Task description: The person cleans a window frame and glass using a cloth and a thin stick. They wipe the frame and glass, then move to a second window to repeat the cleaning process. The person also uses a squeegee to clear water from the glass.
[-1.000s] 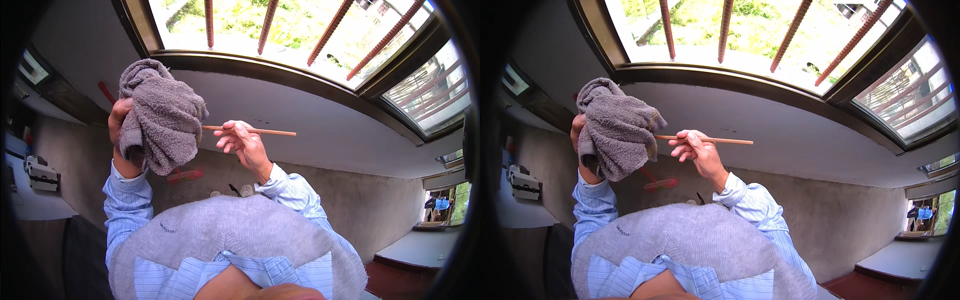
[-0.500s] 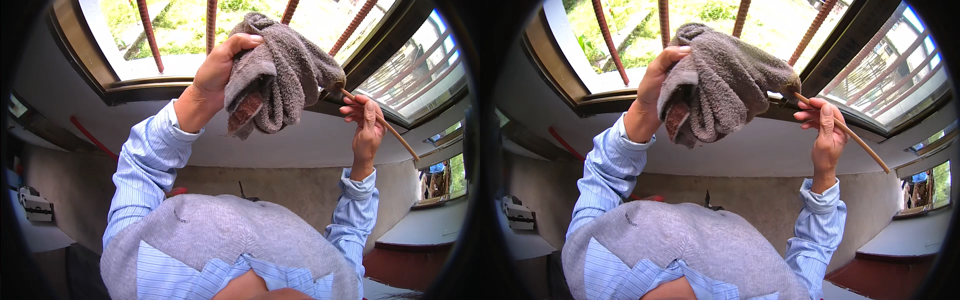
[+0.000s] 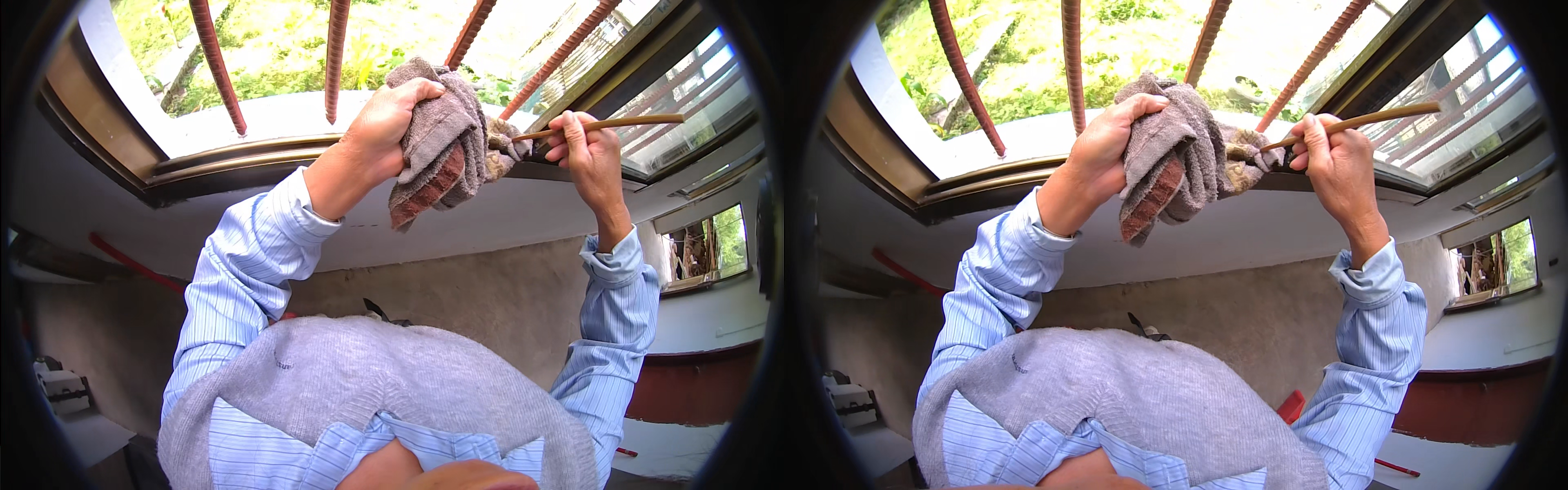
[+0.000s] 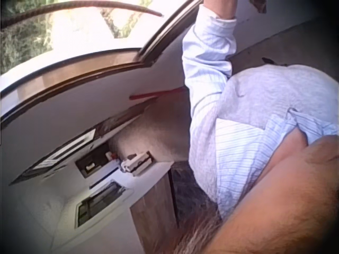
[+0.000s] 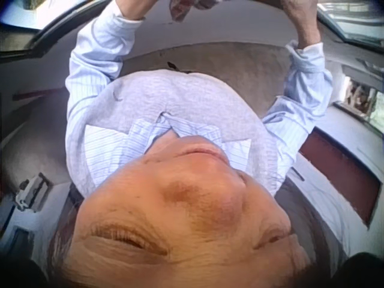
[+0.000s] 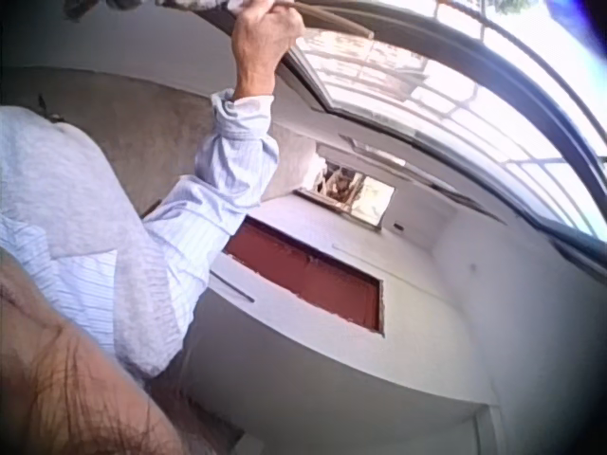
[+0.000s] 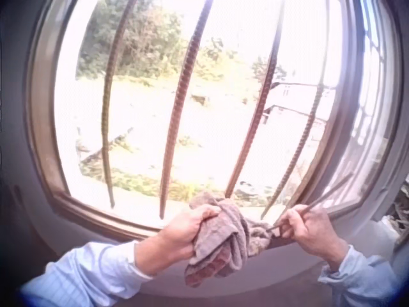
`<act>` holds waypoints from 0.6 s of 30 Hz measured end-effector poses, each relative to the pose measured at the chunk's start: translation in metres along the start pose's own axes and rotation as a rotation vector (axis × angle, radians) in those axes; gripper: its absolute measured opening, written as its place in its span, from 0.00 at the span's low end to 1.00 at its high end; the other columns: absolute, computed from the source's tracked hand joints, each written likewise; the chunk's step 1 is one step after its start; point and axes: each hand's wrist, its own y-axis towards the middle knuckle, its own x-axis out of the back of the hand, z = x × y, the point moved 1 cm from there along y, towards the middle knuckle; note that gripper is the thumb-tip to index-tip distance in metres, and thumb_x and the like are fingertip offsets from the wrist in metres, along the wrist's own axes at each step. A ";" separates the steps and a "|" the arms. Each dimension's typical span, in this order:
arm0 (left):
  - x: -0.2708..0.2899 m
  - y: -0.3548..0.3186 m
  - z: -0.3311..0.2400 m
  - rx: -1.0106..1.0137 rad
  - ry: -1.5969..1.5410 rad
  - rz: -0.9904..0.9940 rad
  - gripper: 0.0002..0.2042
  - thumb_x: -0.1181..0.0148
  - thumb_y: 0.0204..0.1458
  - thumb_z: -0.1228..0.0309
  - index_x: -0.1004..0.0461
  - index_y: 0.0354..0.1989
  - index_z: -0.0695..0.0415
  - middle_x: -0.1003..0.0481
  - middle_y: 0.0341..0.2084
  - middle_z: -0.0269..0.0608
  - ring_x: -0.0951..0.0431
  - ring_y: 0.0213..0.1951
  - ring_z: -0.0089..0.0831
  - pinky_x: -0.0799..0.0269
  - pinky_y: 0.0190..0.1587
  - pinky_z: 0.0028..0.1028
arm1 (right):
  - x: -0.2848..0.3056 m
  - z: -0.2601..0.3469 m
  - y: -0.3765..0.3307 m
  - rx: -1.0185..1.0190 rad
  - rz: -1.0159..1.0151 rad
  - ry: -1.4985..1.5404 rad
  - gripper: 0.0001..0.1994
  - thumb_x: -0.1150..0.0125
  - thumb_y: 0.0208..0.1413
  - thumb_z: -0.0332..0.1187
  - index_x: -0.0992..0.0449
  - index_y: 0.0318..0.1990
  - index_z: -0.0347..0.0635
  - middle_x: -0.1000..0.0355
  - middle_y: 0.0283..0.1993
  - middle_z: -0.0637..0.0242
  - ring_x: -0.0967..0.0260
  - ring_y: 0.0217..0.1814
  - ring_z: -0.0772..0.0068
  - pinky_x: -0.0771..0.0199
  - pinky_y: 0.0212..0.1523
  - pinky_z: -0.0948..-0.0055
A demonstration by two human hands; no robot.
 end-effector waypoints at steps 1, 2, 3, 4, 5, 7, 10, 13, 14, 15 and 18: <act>0.000 0.000 0.001 -0.003 0.011 -0.013 0.07 0.51 0.56 0.74 0.29 0.36 0.65 0.25 0.30 0.42 0.23 0.32 0.28 0.23 0.38 0.26 | -0.008 -0.001 0.001 -0.004 0.049 -0.021 0.14 0.51 0.61 0.33 0.25 0.30 0.31 0.29 0.19 0.65 0.30 0.19 0.79 0.31 0.22 0.80; 0.002 0.000 0.002 -0.008 0.022 -0.028 0.07 0.51 0.55 0.74 0.29 0.35 0.65 0.25 0.30 0.41 0.23 0.32 0.28 0.24 0.37 0.26 | -0.015 -0.006 0.004 0.026 0.081 -0.078 0.14 0.51 0.60 0.33 0.25 0.30 0.31 0.29 0.18 0.64 0.30 0.19 0.79 0.31 0.22 0.79; 0.004 0.000 0.004 -0.012 0.034 -0.048 0.07 0.51 0.55 0.74 0.29 0.35 0.65 0.25 0.30 0.41 0.23 0.32 0.27 0.24 0.37 0.25 | -0.021 -0.011 0.006 0.055 0.117 -0.132 0.14 0.51 0.60 0.32 0.25 0.30 0.30 0.29 0.18 0.62 0.30 0.19 0.78 0.30 0.22 0.79; 0.003 0.000 0.007 -0.027 0.049 -0.058 0.06 0.49 0.54 0.75 0.28 0.35 0.65 0.24 0.29 0.41 0.23 0.32 0.27 0.24 0.36 0.25 | -0.030 -0.007 0.007 0.069 0.134 -0.091 0.14 0.51 0.60 0.33 0.25 0.30 0.30 0.30 0.17 0.62 0.30 0.18 0.79 0.31 0.21 0.79; 0.000 0.000 0.007 -0.036 0.089 -0.080 0.07 0.49 0.54 0.75 0.28 0.35 0.66 0.24 0.30 0.42 0.23 0.31 0.27 0.24 0.36 0.25 | -0.029 -0.008 0.009 0.047 0.143 -0.104 0.14 0.51 0.60 0.33 0.25 0.29 0.30 0.30 0.17 0.62 0.30 0.18 0.79 0.32 0.21 0.80; -0.003 -0.007 0.001 -0.076 0.151 -0.034 0.06 0.48 0.52 0.76 0.28 0.35 0.65 0.24 0.30 0.42 0.23 0.31 0.26 0.24 0.36 0.24 | -0.042 -0.005 0.026 0.042 0.192 -0.094 0.14 0.51 0.60 0.33 0.24 0.29 0.31 0.31 0.17 0.64 0.30 0.18 0.79 0.32 0.21 0.80; -0.008 -0.024 0.004 -0.254 0.369 0.083 0.06 0.48 0.50 0.78 0.30 0.36 0.64 0.25 0.29 0.38 0.25 0.31 0.23 0.27 0.37 0.23 | -0.041 -0.011 0.023 -0.078 0.234 0.012 0.16 0.54 0.63 0.36 0.25 0.29 0.33 0.31 0.18 0.67 0.31 0.18 0.81 0.33 0.21 0.84; -0.013 -0.061 -0.010 -0.443 0.623 0.211 0.11 0.50 0.47 0.79 0.33 0.40 0.64 0.28 0.30 0.35 0.28 0.33 0.21 0.30 0.38 0.23 | -0.049 -0.011 0.028 -0.093 0.293 0.194 0.17 0.58 0.65 0.39 0.28 0.31 0.35 0.30 0.21 0.66 0.29 0.19 0.80 0.30 0.22 0.85; -0.011 -0.075 -0.017 -0.441 0.595 0.224 0.12 0.50 0.46 0.80 0.34 0.41 0.64 0.28 0.30 0.35 0.29 0.33 0.21 0.30 0.39 0.23 | -0.059 0.000 0.031 -0.079 0.327 0.250 0.17 0.58 0.65 0.39 0.29 0.31 0.36 0.29 0.21 0.66 0.29 0.20 0.80 0.29 0.23 0.85; -0.007 -0.090 -0.024 -0.436 0.563 0.236 0.13 0.50 0.46 0.81 0.34 0.43 0.64 0.29 0.31 0.35 0.29 0.34 0.21 0.30 0.39 0.23 | -0.071 0.012 0.033 -0.070 0.364 0.303 0.17 0.59 0.65 0.39 0.29 0.32 0.36 0.29 0.22 0.65 0.28 0.21 0.79 0.27 0.23 0.84; 0.028 -0.133 -0.045 -0.378 0.698 0.314 0.16 0.49 0.44 0.82 0.34 0.45 0.64 0.28 0.32 0.38 0.29 0.34 0.23 0.31 0.39 0.25 | -0.110 0.042 0.035 -0.064 0.444 0.425 0.16 0.60 0.66 0.39 0.30 0.33 0.37 0.28 0.25 0.64 0.27 0.23 0.78 0.26 0.26 0.83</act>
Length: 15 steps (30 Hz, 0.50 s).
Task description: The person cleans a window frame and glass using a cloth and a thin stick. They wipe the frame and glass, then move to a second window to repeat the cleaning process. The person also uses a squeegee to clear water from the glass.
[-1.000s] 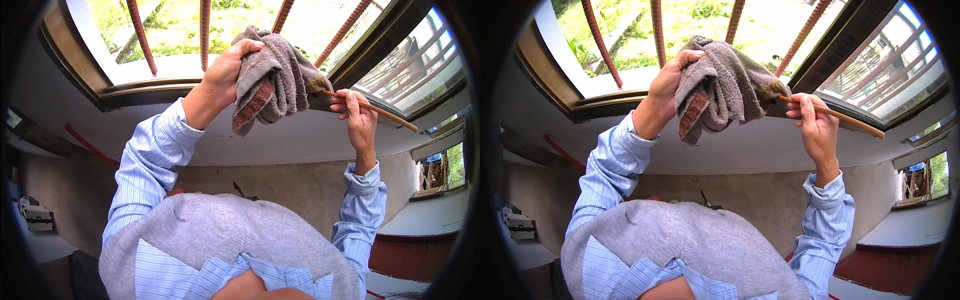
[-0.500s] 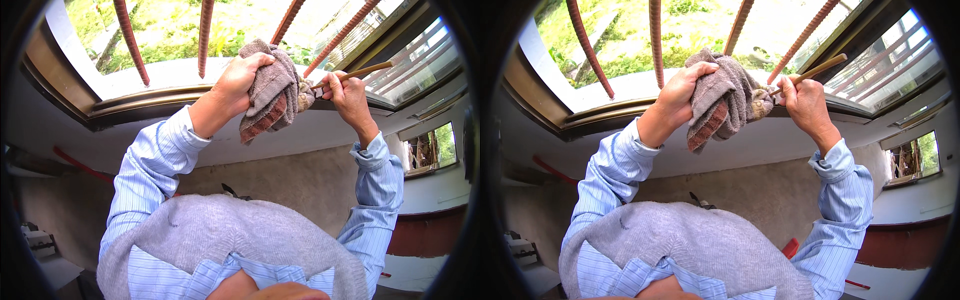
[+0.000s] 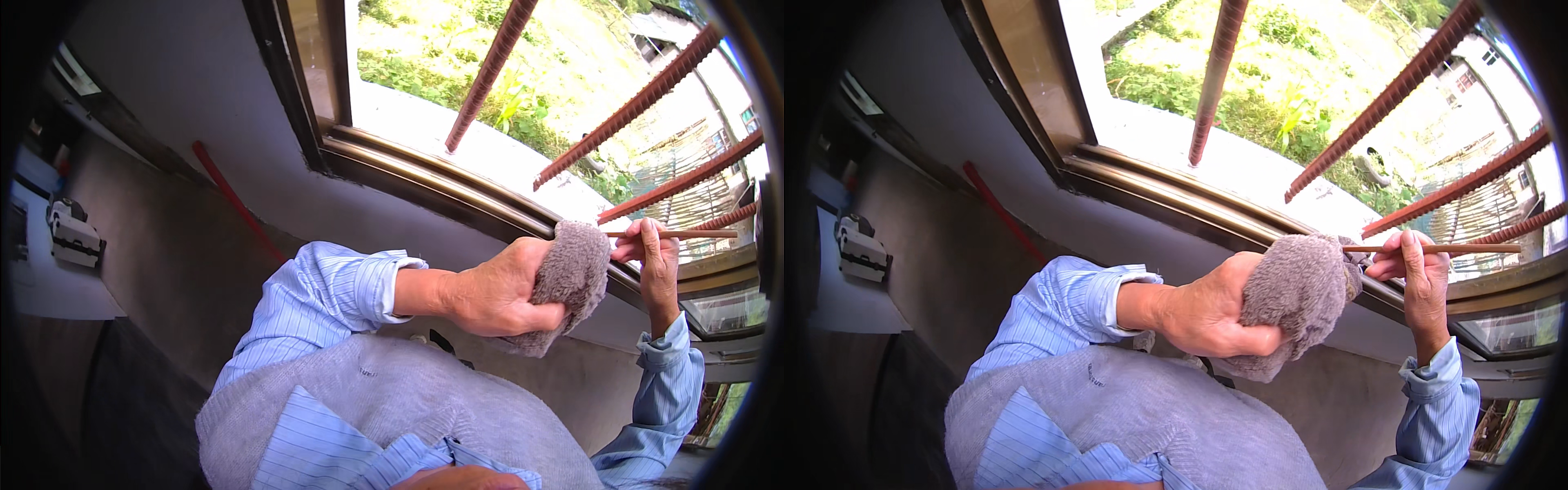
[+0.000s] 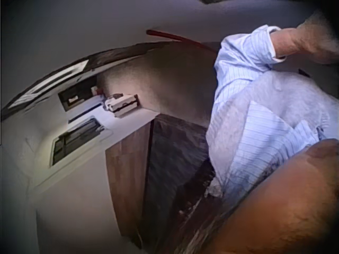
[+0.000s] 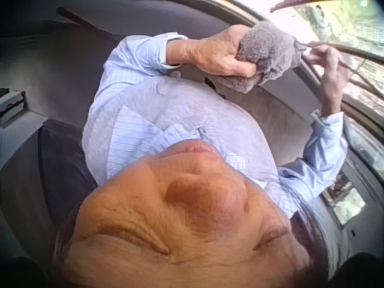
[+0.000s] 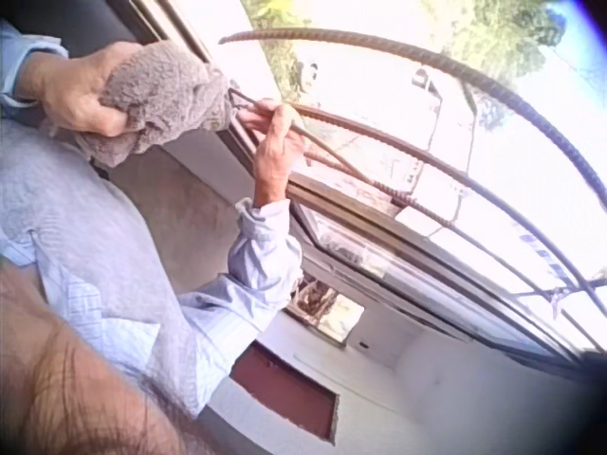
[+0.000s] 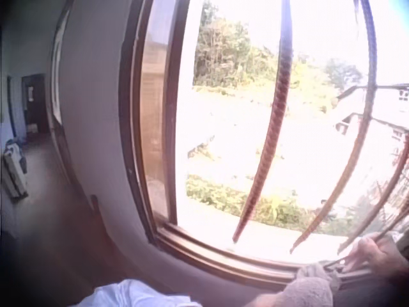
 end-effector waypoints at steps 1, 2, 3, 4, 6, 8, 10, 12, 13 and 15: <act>0.010 -0.015 -0.006 -0.028 0.040 0.024 0.16 0.49 0.44 0.81 0.34 0.45 0.65 0.28 0.33 0.39 0.29 0.34 0.24 0.31 0.39 0.25 | -0.014 0.007 0.004 0.017 0.022 0.015 0.16 0.60 0.66 0.39 0.29 0.33 0.36 0.27 0.25 0.64 0.27 0.24 0.78 0.26 0.27 0.83; 0.021 -0.032 -0.013 -0.033 0.090 0.003 0.17 0.47 0.43 0.81 0.33 0.46 0.65 0.28 0.34 0.40 0.28 0.35 0.27 0.32 0.40 0.27 | -0.031 0.015 0.012 0.048 0.072 0.043 0.16 0.60 0.65 0.38 0.29 0.34 0.35 0.27 0.26 0.62 0.26 0.25 0.76 0.25 0.28 0.82; 0.028 -0.046 -0.021 -0.053 0.094 -0.073 0.15 0.47 0.42 0.80 0.32 0.42 0.64 0.28 0.31 0.38 0.29 0.33 0.23 0.31 0.38 0.24 | -0.045 0.018 0.017 0.052 0.121 0.069 0.16 0.59 0.65 0.38 0.29 0.34 0.35 0.26 0.27 0.61 0.25 0.26 0.75 0.24 0.29 0.81; 0.036 -0.061 -0.032 -0.020 0.101 -0.133 0.17 0.47 0.42 0.81 0.32 0.44 0.64 0.28 0.32 0.38 0.29 0.35 0.24 0.31 0.41 0.24 | -0.061 0.024 0.026 0.080 0.174 0.085 0.16 0.59 0.65 0.38 0.29 0.35 0.34 0.26 0.27 0.61 0.25 0.27 0.75 0.24 0.30 0.80; 0.049 -0.092 -0.055 0.021 0.116 -0.253 0.19 0.48 0.41 0.81 0.32 0.46 0.64 0.28 0.35 0.39 0.28 0.38 0.25 0.32 0.45 0.25 | -0.098 0.039 0.040 0.134 0.250 0.135 0.16 0.58 0.65 0.38 0.29 0.35 0.34 0.26 0.27 0.61 0.24 0.29 0.74 0.23 0.31 0.79; 0.060 -0.119 -0.072 0.050 0.161 -0.372 0.20 0.48 0.41 0.82 0.33 0.47 0.66 0.27 0.38 0.41 0.27 0.42 0.28 0.33 0.49 0.27 | -0.129 0.046 0.054 0.169 0.313 0.188 0.15 0.57 0.65 0.37 0.28 0.35 0.34 0.25 0.27 0.62 0.24 0.30 0.73 0.22 0.32 0.78; 0.067 -0.139 -0.093 0.062 0.204 -0.524 0.20 0.47 0.43 0.81 0.33 0.49 0.65 0.27 0.42 0.43 0.27 0.45 0.30 0.33 0.52 0.30 | -0.163 0.051 0.068 0.206 0.359 0.242 0.15 0.56 0.64 0.37 0.28 0.36 0.33 0.25 0.27 0.62 0.24 0.30 0.74 0.22 0.33 0.78; 0.069 -0.155 -0.104 0.005 0.179 -0.773 0.20 0.47 0.43 0.79 0.32 0.48 0.65 0.27 0.43 0.45 0.27 0.47 0.33 0.32 0.52 0.31 | -0.197 0.056 0.079 0.248 0.371 0.378 0.14 0.56 0.64 0.36 0.27 0.37 0.34 0.25 0.28 0.63 0.24 0.31 0.75 0.23 0.32 0.79; 0.076 -0.161 -0.114 -0.003 0.207 -0.822 0.19 0.48 0.45 0.77 0.32 0.48 0.65 0.27 0.43 0.46 0.27 0.47 0.35 0.32 0.52 0.33 | -0.210 0.062 0.085 0.282 0.411 0.350 0.14 0.55 0.64 0.36 0.27 0.37 0.33 0.25 0.28 0.63 0.24 0.30 0.75 0.23 0.30 0.79; 0.079 -0.166 -0.124 -0.106 0.061 -1.005 0.18 0.51 0.49 0.71 0.32 0.48 0.66 0.27 0.44 0.47 0.27 0.47 0.36 0.32 0.53 0.35 | -0.215 0.076 0.088 0.270 0.383 0.259 0.15 0.55 0.64 0.37 0.27 0.37 0.33 0.25 0.28 0.62 0.24 0.30 0.74 0.23 0.30 0.80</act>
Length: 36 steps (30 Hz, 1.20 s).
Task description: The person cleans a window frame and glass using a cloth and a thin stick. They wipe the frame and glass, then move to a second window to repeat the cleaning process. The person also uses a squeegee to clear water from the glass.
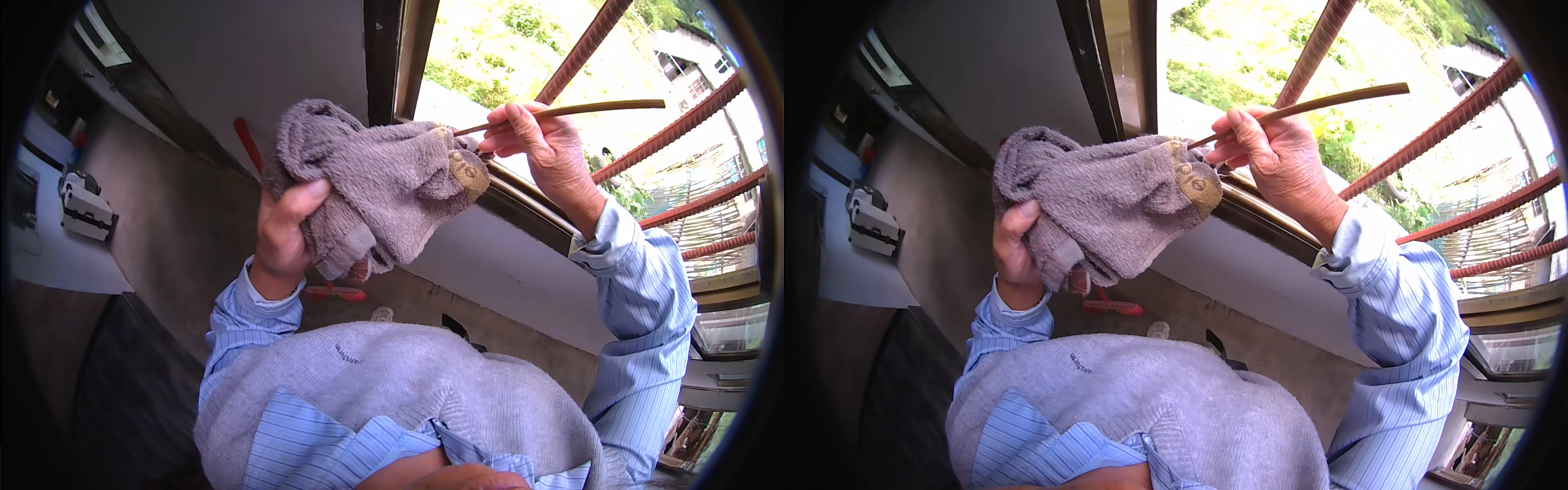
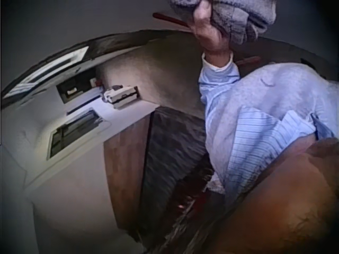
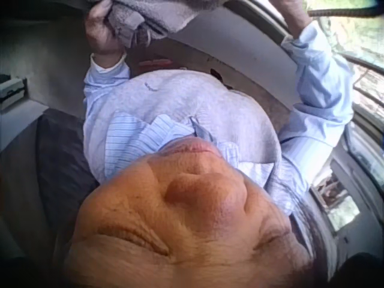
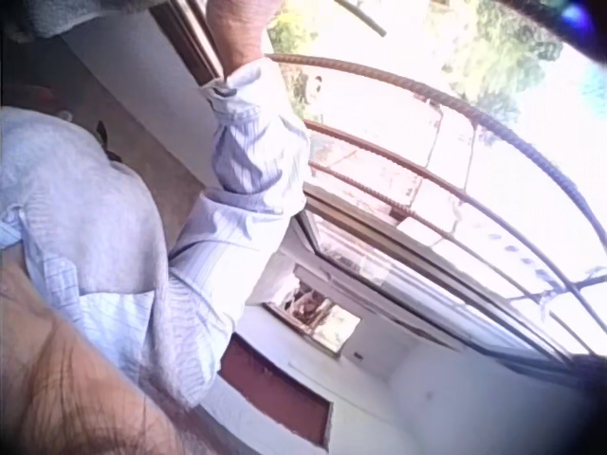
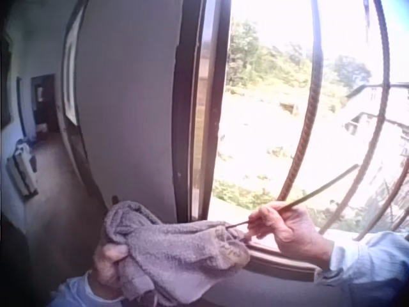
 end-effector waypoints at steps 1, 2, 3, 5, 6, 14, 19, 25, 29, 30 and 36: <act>0.005 0.001 -0.003 -0.030 -0.094 -0.005 0.19 0.53 0.50 0.68 0.32 0.49 0.66 0.28 0.44 0.47 0.27 0.47 0.37 0.33 0.53 0.35 | 0.004 0.010 0.004 0.051 -0.020 -0.017 0.16 0.55 0.64 0.38 0.27 0.37 0.34 0.25 0.27 0.62 0.24 0.30 0.74 0.23 0.29 0.80; 0.012 0.002 -0.006 -0.057 -0.189 -0.008 0.20 0.55 0.52 0.66 0.32 0.49 0.66 0.28 0.45 0.48 0.27 0.47 0.38 0.33 0.54 0.36 | 0.012 0.020 0.007 0.101 -0.043 -0.035 0.16 0.55 0.64 0.39 0.26 0.37 0.34 0.25 0.27 0.61 0.23 0.29 0.73 0.23 0.29 0.79; 0.018 0.004 -0.010 -0.067 -0.211 -0.003 0.22 0.57 0.53 0.63 0.33 0.49 0.67 0.28 0.46 0.49 0.28 0.48 0.38 0.34 0.55 0.36 | 0.025 0.029 0.006 0.188 -0.086 -0.061 0.18 0.57 0.64 0.42 0.26 0.37 0.34 0.25 0.26 0.60 0.23 0.28 0.72 0.22 0.27 0.78; 0.006 0.001 -0.020 -0.073 -0.340 0.037 0.21 0.57 0.55 0.63 0.32 0.49 0.68 0.28 0.45 0.48 0.27 0.48 0.37 0.34 0.54 0.36 | 0.031 0.037 0.003 0.204 -0.067 -0.125 0.20 0.57 0.64 0.43 0.26 0.36 0.33 0.26 0.25 0.59 0.24 0.27 0.72 0.22 0.25 0.78; 0.009 0.003 -0.023 -0.094 -0.300 -0.013 0.20 0.58 0.55 0.64 0.32 0.49 0.68 0.27 0.45 0.48 0.27 0.48 0.36 0.33 0.54 0.35 | 0.027 0.039 -0.001 0.197 -0.032 -0.139 0.20 0.57 0.64 0.43 0.26 0.36 0.32 0.26 0.25 0.59 0.24 0.27 0.72 0.22 0.25 0.78; 0.017 0.005 -0.020 0.010 -0.183 0.004 0.18 0.55 0.53 0.69 0.34 0.50 0.67 0.27 0.44 0.49 0.26 0.46 0.36 0.31 0.52 0.34 | 0.001 0.026 -0.013 0.039 0.078 -0.145 0.19 0.58 0.64 0.39 0.27 0.31 0.32 0.28 0.22 0.62 0.27 0.24 0.75 0.27 0.26 0.79; 0.024 0.027 -0.014 0.249 -0.132 0.082 0.19 0.55 0.51 0.73 0.37 0.52 0.67 0.28 0.43 0.51 0.25 0.45 0.38 0.29 0.51 0.34 | 0.012 0.028 -0.019 -0.149 -0.030 -0.213 0.19 0.56 0.64 0.39 0.27 0.29 0.31 0.29 0.21 0.63 0.28 0.22 0.75 0.26 0.24 0.79; -0.058 0.012 0.083 0.457 -0.152 0.530 0.15 0.47 0.51 0.76 0.32 0.48 0.66 0.26 0.41 0.43 0.26 0.43 0.29 0.29 0.48 0.29 | 0.113 0.052 -0.135 -0.286 -0.281 -0.574 0.18 0.55 0.63 0.38 0.26 0.27 0.32 0.29 0.19 0.65 0.29 0.21 0.78 0.28 0.23 0.80; 0.038 0.078 0.089 0.625 -0.181 0.781 0.14 0.46 0.52 0.75 0.32 0.48 0.63 0.26 0.39 0.36 0.27 0.40 0.22 0.30 0.45 0.26 | 0.002 0.034 -0.058 -0.338 -0.355 -0.789 0.17 0.54 0.62 0.35 0.26 0.26 0.33 0.31 0.17 0.67 0.31 0.20 0.79 0.30 0.24 0.79; 0.038 0.079 0.092 0.619 -0.230 0.757 0.14 0.46 0.52 0.76 0.32 0.47 0.63 0.26 0.38 0.36 0.27 0.39 0.22 0.29 0.44 0.25 | -0.016 0.038 -0.041 -0.299 -0.309 -0.866 0.16 0.54 0.61 0.34 0.27 0.25 0.33 0.31 0.16 0.67 0.32 0.19 0.79 0.30 0.24 0.78; -0.071 0.049 0.171 0.662 -0.422 0.830 0.14 0.46 0.52 0.76 0.33 0.48 0.62 0.26 0.39 0.37 0.26 0.37 0.23 0.27 0.41 0.26 | 0.056 0.036 -0.066 -0.375 -0.214 -1.379 0.15 0.49 0.56 0.33 0.25 0.23 0.32 0.33 0.16 0.51 0.31 0.19 0.52 0.32 0.24 0.62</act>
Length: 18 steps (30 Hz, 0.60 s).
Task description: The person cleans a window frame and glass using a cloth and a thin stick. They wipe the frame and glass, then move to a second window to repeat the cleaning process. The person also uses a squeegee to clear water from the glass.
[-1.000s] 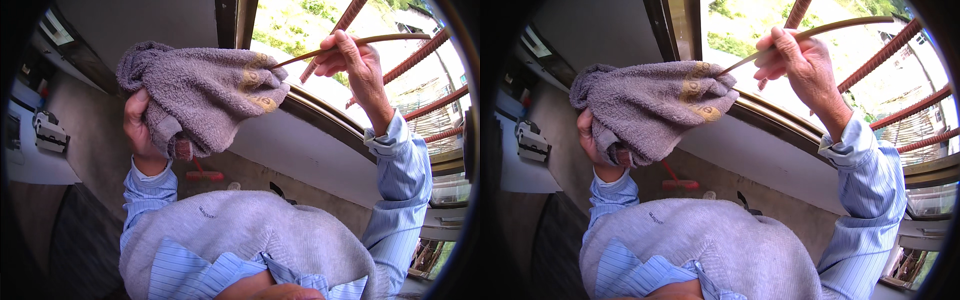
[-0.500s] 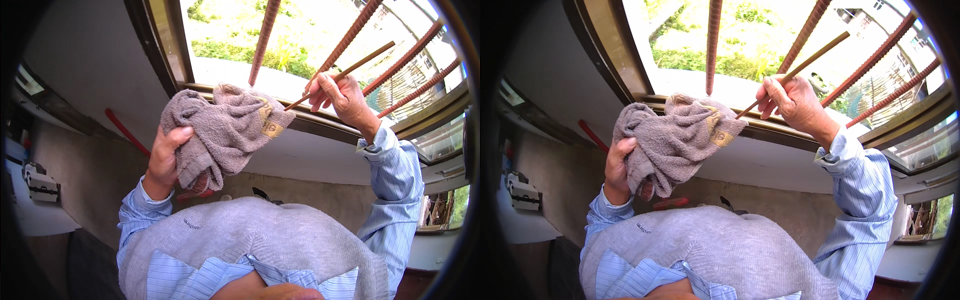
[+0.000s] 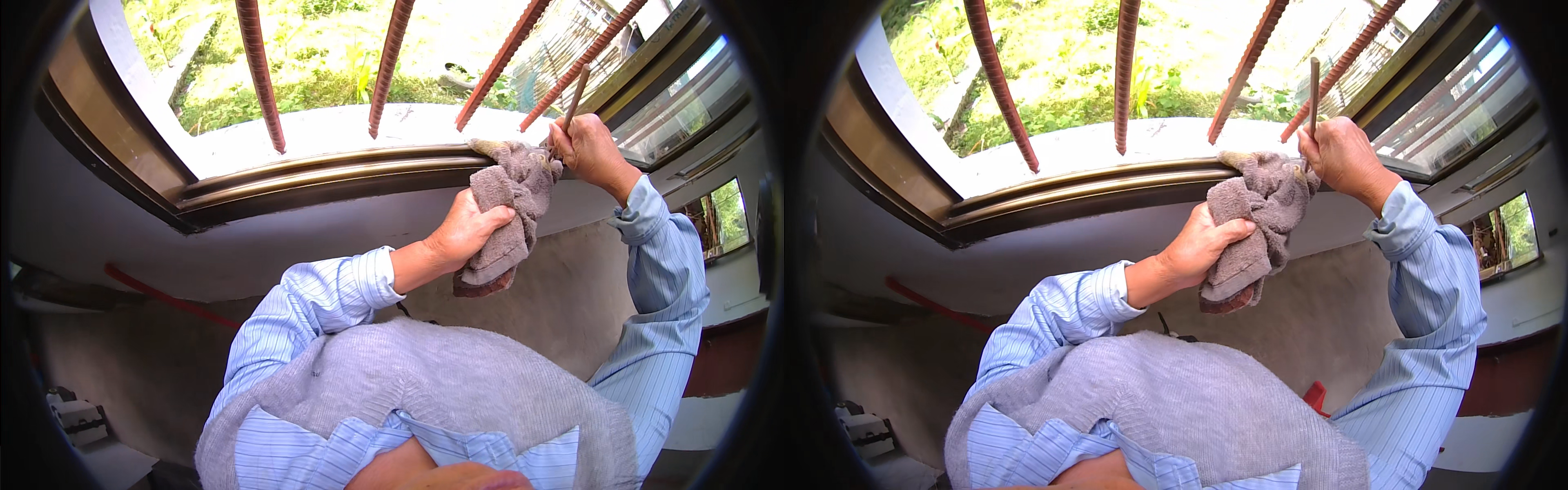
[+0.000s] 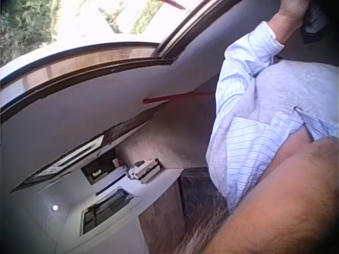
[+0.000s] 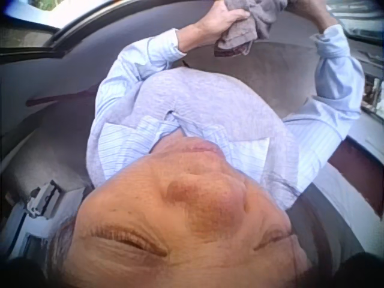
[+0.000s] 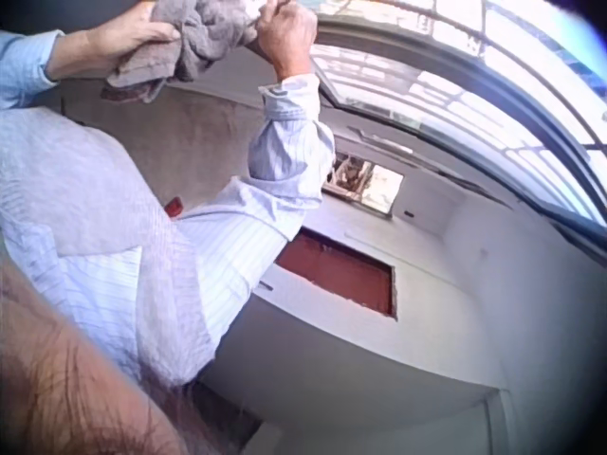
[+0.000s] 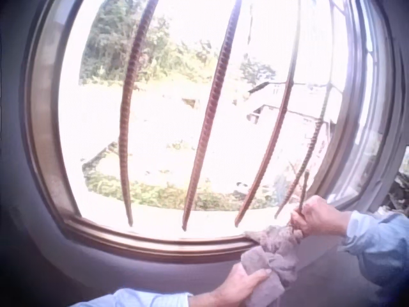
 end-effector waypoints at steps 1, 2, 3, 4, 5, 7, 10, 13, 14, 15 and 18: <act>0.001 0.002 0.003 0.032 0.008 -0.003 0.13 0.46 0.52 0.76 0.33 0.47 0.62 0.26 0.38 0.37 0.26 0.37 0.23 0.27 0.41 0.26 | -0.008 -0.011 -0.002 -0.061 0.019 0.160 0.14 0.49 0.57 0.32 0.26 0.23 0.31 0.33 0.15 0.53 0.32 0.18 0.58 0.32 0.23 0.64; 0.006 -0.001 0.004 0.020 0.002 -0.027 0.13 0.46 0.52 0.76 0.33 0.47 0.63 0.26 0.38 0.37 0.26 0.38 0.23 0.27 0.41 0.26 | -0.014 -0.016 -0.004 -0.117 0.040 0.315 0.14 0.49 0.57 0.32 0.26 0.24 0.31 0.33 0.15 0.56 0.32 0.16 0.65 0.33 0.21 0.67; 0.012 -0.006 0.003 0.013 -0.009 -0.042 0.13 0.46 0.52 0.76 0.33 0.47 0.63 0.26 0.38 0.38 0.26 0.38 0.24 0.27 0.41 0.26 | -0.018 -0.014 -0.007 -0.134 0.017 0.362 0.14 0.50 0.58 0.31 0.26 0.24 0.31 0.33 0.15 0.58 0.33 0.16 0.70 0.33 0.21 0.70; 0.011 -0.006 -0.001 -0.002 -0.030 -0.048 0.13 0.47 0.52 0.76 0.33 0.47 0.63 0.26 0.38 0.38 0.26 0.38 0.24 0.27 0.41 0.26 | -0.016 -0.011 -0.010 -0.152 -0.005 0.394 0.13 0.50 0.58 0.30 0.27 0.24 0.31 0.33 0.14 0.61 0.34 0.15 0.75 0.34 0.20 0.72; 0.016 -0.011 -0.012 0.017 -0.026 -0.073 0.12 0.48 0.52 0.77 0.32 0.45 0.63 0.26 0.37 0.37 0.26 0.37 0.24 0.27 0.41 0.25 | -0.017 -0.005 -0.009 -0.173 0.018 0.402 0.14 0.51 0.58 0.30 0.27 0.23 0.32 0.33 0.14 0.62 0.33 0.16 0.76 0.33 0.20 0.74; 0.028 -0.030 -0.050 0.011 0.021 -0.112 0.11 0.49 0.51 0.77 0.32 0.43 0.64 0.26 0.36 0.37 0.26 0.36 0.23 0.27 0.40 0.24 | -0.017 0.015 -0.004 -0.100 -0.003 0.464 0.14 0.52 0.58 0.30 0.27 0.24 0.32 0.33 0.14 0.64 0.32 0.16 0.76 0.32 0.20 0.75; 0.043 -0.066 -0.101 -0.097 0.118 -0.185 0.12 0.49 0.50 0.78 0.33 0.44 0.66 0.26 0.36 0.40 0.25 0.36 0.25 0.26 0.39 0.24 | -0.016 0.044 0.011 -0.004 0.048 0.557 0.15 0.53 0.59 0.31 0.27 0.24 0.32 0.32 0.14 0.64 0.30 0.17 0.77 0.31 0.20 0.76; 0.061 -0.110 -0.135 -0.175 0.199 -0.300 0.16 0.50 0.49 0.78 0.35 0.48 0.66 0.27 0.38 0.41 0.25 0.38 0.28 0.27 0.43 0.26 | -0.013 0.077 0.020 0.016 0.050 0.735 0.16 0.54 0.61 0.31 0.27 0.24 0.31 0.30 0.16 0.65 0.29 0.18 0.78 0.31 0.19 0.78; 0.066 -0.127 -0.145 -0.208 0.252 -0.342 0.17 0.51 0.48 0.78 0.35 0.49 0.66 0.27 0.39 0.42 0.25 0.39 0.29 0.28 0.44 0.27 | -0.017 0.083 0.025 0.017 0.077 0.819 0.16 0.55 0.62 0.31 0.28 0.24 0.32 0.30 0.16 0.66 0.28 0.19 0.79 0.30 0.19 0.80; 0.070 -0.146 -0.155 -0.273 0.283 -0.413 0.18 0.51 0.49 0.76 0.36 0.50 0.66 0.28 0.40 0.43 0.26 0.41 0.30 0.30 0.47 0.29 | -0.023 0.092 0.030 0.049 0.111 0.894 0.16 0.57 0.63 0.33 0.29 0.27 0.33 0.30 0.18 0.67 0.27 0.20 0.79 0.29 0.21 0.82; 0.090 -0.198 -0.177 -0.479 0.413 -0.651 0.20 0.53 0.52 0.69 0.36 0.52 0.67 0.29 0.46 0.45 0.29 0.48 0.34 0.35 0.53 0.31 | -0.047 0.126 0.050 0.159 0.166 1.146 0.15 0.57 0.64 0.36 0.29 0.32 0.33 0.28 0.25 0.65 0.25 0.25 0.76 0.24 0.26 0.82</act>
